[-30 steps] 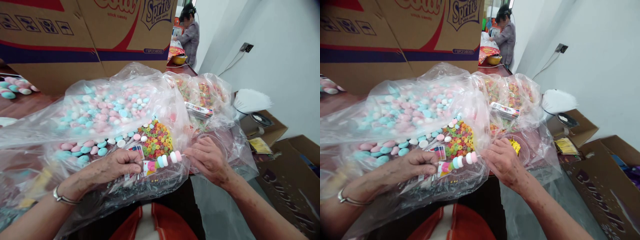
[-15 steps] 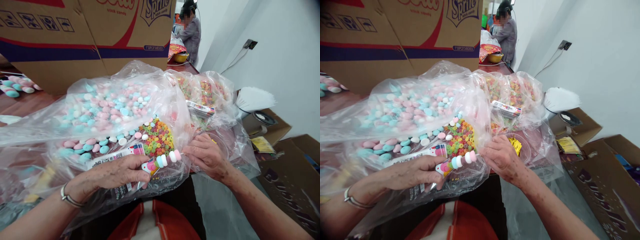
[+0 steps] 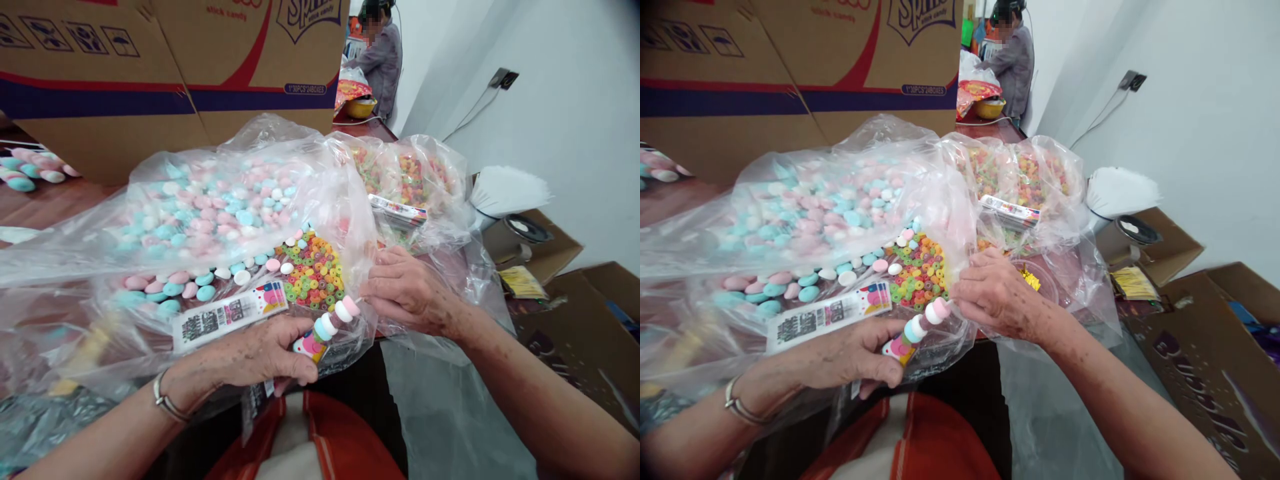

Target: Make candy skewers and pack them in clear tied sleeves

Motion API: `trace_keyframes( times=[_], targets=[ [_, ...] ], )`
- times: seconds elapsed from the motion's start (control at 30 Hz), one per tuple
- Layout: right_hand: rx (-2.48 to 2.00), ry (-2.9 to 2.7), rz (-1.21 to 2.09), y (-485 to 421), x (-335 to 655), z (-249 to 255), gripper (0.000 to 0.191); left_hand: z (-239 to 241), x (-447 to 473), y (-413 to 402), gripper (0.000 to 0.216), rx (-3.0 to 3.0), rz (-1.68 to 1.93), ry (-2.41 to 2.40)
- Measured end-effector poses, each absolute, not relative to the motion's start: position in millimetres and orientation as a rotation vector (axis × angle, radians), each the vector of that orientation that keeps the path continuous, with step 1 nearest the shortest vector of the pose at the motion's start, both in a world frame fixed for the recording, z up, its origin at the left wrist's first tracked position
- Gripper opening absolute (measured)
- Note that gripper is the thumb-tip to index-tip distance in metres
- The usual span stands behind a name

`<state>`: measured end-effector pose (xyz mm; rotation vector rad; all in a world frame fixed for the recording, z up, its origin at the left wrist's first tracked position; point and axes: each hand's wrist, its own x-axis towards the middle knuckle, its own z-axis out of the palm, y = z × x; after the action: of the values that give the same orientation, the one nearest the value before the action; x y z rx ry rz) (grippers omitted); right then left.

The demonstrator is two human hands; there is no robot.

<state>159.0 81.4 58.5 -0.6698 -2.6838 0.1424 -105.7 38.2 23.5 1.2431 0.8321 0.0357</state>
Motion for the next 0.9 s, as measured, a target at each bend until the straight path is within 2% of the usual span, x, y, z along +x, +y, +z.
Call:
trace_keyframes(
  times=[0.13, 0.37, 0.57, 0.9],
  targets=[
    [-0.591, -2.694, 0.101, 84.6, 154.2, 62.8, 0.025, 23.7, -106.8, 39.5, 0.018, 1.23, -0.003, 0.84],
    [-0.641, -2.681, 0.063, 78.5, 154.2, 60.3, 0.024, 12.5, -116.6, 40.4, 0.029, 1.126, 0.225, 0.89],
    [-0.641, -2.756, -0.119, 66.4, 144.3, 63.0, 0.027, 11.7, -107.7, 38.2, 0.02, 1.275, 0.125, 0.895],
    [-0.643, -2.638, 0.148, 75.7, 152.9, 73.0, 0.024, 14.7, -96.9, 34.3, 0.037, 1.219, 0.139, 0.872]
  ],
)
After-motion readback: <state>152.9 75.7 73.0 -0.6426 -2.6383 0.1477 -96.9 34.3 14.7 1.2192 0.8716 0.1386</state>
